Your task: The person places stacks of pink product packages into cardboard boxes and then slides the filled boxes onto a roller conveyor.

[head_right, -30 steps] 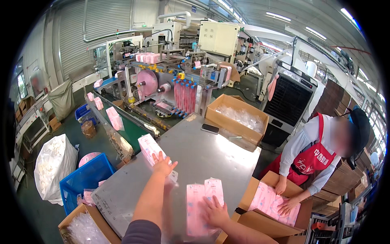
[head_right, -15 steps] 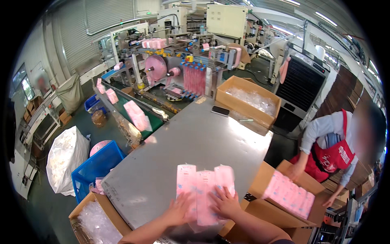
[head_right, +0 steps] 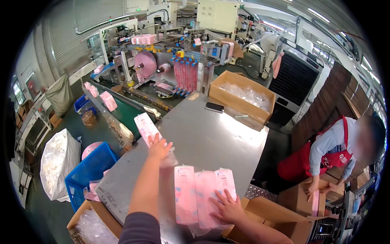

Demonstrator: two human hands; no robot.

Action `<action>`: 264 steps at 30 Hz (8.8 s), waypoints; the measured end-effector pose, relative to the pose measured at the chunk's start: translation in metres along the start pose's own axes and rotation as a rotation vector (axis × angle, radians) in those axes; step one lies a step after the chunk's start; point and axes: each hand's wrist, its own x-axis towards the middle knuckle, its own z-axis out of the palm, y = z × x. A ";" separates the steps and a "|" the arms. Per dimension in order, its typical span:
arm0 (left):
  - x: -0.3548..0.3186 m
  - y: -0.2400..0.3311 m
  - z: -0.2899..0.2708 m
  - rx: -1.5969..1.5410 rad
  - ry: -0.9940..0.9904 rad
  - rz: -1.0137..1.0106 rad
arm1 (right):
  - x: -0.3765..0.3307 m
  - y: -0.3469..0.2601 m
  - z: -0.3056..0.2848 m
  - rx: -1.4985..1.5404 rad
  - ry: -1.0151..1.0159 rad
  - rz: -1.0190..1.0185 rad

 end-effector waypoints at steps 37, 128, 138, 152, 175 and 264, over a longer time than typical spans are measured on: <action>0.033 -0.023 -0.011 0.015 0.055 0.021 | 0.019 0.097 0.044 1.446 0.120 0.526; -0.063 0.116 -0.013 -0.154 0.020 0.044 | 0.045 0.008 0.000 0.206 0.015 0.307; -0.146 0.093 0.036 0.025 -0.194 0.641 | 0.074 0.012 -0.002 0.040 0.001 0.404; -0.032 0.018 0.000 -0.077 -0.081 0.135 | 0.110 0.011 -0.009 0.069 -0.009 0.260; -0.008 0.066 -0.047 0.020 0.172 -0.011 | 0.003 0.001 0.001 0.077 -0.088 0.250; -0.469 0.362 0.187 0.334 -0.820 1.132 | -0.525 0.183 0.138 0.221 -0.252 0.751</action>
